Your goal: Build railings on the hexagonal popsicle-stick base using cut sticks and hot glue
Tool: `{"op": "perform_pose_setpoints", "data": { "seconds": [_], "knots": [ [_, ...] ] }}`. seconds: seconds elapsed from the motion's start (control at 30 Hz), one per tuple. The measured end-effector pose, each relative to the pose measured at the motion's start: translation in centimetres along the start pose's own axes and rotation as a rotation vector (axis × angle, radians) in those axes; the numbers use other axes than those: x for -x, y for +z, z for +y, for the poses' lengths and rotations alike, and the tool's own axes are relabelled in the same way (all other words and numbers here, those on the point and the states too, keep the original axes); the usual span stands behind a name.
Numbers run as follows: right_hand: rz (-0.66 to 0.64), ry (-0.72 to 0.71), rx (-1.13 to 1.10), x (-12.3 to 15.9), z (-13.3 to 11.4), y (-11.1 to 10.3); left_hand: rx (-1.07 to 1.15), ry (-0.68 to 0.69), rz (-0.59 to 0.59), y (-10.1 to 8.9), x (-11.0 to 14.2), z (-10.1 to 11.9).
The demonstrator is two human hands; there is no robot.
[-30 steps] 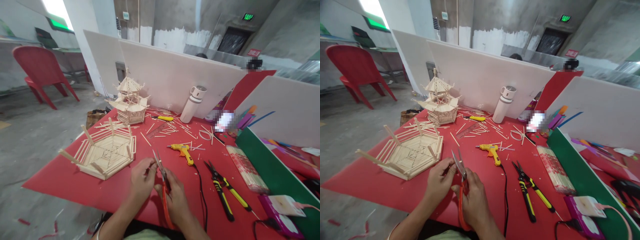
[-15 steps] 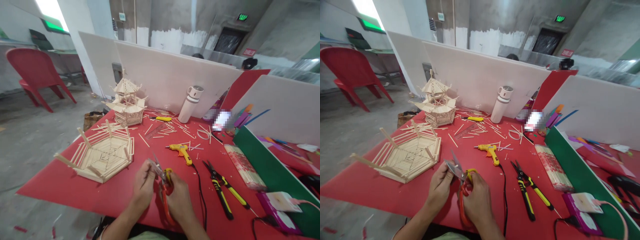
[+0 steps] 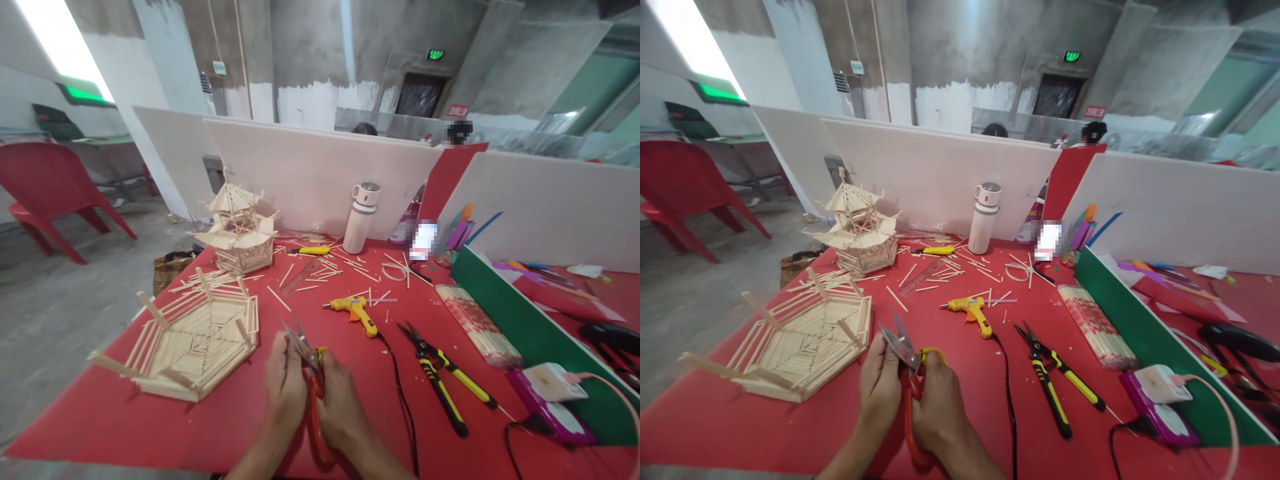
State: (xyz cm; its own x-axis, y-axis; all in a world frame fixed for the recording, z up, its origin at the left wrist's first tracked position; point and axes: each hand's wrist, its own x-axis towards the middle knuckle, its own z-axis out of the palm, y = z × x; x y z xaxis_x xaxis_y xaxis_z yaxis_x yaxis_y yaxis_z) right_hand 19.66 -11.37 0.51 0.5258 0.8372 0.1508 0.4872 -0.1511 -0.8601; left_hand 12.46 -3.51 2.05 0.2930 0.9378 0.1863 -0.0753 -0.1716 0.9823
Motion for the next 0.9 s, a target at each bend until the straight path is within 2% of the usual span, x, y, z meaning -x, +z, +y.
{"op": "perform_pose_setpoints", "data": {
  "seconds": [0.2, 0.4, 0.67, 0.9],
  "knots": [
    [0.015, 0.039, -0.038, -0.1, -0.7, -0.3, 0.068, -0.036, 0.038, 1.0, -0.1, -0.3],
    [0.025, 0.056, -0.004, -0.1, -0.6, -0.4, 0.105, -0.057, 0.059, 1.4, -0.2, 0.4],
    [0.054, -0.082, 0.189, -0.2, -0.7, -1.7, 0.231, -0.141, -0.042, 0.2, -0.7, 0.4],
    [-0.030, -0.006, 0.181, 0.0, -0.4, -1.5, 0.381, -0.282, -0.073, 0.4, -0.5, 1.1]
  ]
}}
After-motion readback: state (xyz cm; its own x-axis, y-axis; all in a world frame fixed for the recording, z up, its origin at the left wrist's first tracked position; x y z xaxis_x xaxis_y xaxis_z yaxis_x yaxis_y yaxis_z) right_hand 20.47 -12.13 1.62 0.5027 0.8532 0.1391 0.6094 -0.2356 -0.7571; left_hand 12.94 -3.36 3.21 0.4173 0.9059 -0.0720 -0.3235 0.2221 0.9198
